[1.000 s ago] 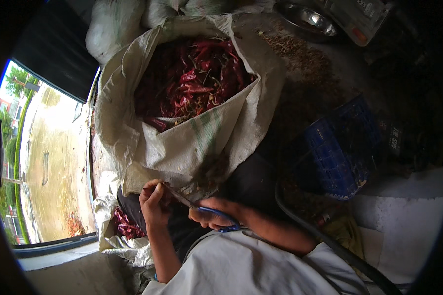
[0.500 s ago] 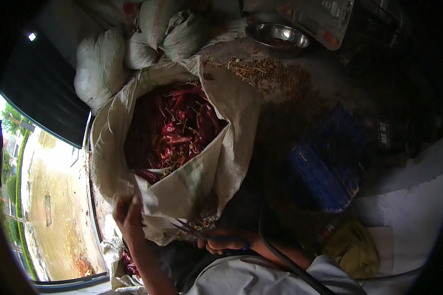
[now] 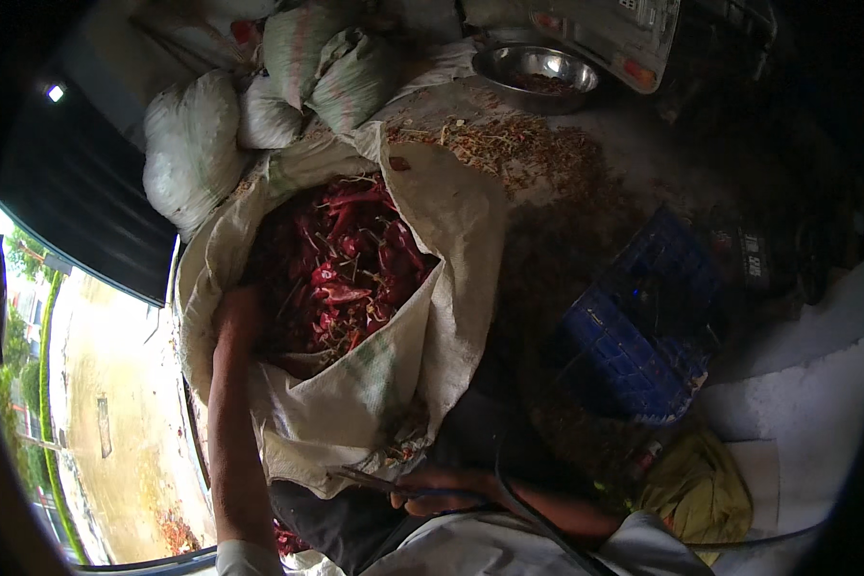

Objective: The person sits on the floor with a sack of dried red chilies on their lap and uses scissors to trim the stems from individual chilies. The trimmed stems are discarded onto the floor while the chilies remain in the sack.

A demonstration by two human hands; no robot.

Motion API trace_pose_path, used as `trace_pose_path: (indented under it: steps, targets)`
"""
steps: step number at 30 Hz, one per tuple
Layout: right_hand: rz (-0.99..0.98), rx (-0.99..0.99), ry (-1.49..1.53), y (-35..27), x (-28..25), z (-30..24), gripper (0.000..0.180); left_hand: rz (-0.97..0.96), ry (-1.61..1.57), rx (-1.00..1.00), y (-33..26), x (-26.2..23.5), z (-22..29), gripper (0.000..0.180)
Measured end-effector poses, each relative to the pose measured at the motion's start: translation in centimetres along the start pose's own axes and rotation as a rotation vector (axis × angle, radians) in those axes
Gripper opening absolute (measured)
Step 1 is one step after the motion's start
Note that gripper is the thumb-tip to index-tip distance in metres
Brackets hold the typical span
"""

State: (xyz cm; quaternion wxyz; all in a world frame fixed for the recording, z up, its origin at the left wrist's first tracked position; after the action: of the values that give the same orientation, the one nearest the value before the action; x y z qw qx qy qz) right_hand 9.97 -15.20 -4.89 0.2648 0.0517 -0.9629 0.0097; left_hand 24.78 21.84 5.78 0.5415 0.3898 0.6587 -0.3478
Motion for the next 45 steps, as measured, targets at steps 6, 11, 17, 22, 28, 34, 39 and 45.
trace_pose_path:
  steps: [6, 11, 17, 22, 28, 34, 39, 45]
  targets:
    - [-0.026, 0.036, 0.027, 0.1, 0.2, -0.2, 0.054, 0.142, -0.07, 0.048, -0.7, 0.7, -1.9, 0.022]
    - [0.019, -0.022, 0.075, -0.2, 0.6, -1.0, 0.056, 0.385, -0.805, -0.087, -7.5, -4.6, -0.6, 0.021]
    - [0.102, 0.006, 0.349, 0.2, 1.2, -0.2, 0.039, 0.615, -1.409, -0.131, -10.7, -1.9, -1.1, 0.02]
    - [0.301, -0.154, 0.145, 0.6, 1.3, -1.6, 0.037, 0.52, -1.584, -0.234, -13.8, -3.1, 0.5, 0.023]
    - [0.768, -0.278, -0.226, 0.6, 1.7, -6.4, 0.035, 0.348, -1.493, -0.157, -19.8, -5.3, 2.7, 0.023]
    - [0.956, -0.456, -0.569, 1.4, 1.2, -11.2, 0.039, -0.183, -1.331, 0.058, -25.4, -3.1, 6.4, 0.027]
    - [0.892, -0.408, -0.373, 3.3, 0.3, -9.9, 0.033, -0.269, -1.849, -0.126, -26.6, -0.2, 7.2, 0.043]
    - [1.013, -0.547, -0.266, 4.3, 0.4, -9.1, 0.029, 0.035, -2.175, -0.062, -26.5, 2.4, 8.3, 0.074]
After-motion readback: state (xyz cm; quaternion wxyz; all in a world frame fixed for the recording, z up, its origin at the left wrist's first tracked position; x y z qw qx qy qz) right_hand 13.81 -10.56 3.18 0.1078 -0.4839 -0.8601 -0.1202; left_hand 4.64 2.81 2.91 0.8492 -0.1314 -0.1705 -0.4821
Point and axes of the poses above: each hand's wrist, its own y-axis towards the middle knuckle, its own x-axis out of the palm, z = x × y, the point moved 4 cm from there along y, towards the middle knuckle, and after that the axes turned 6 degrees about y, right-handed, at the moved point
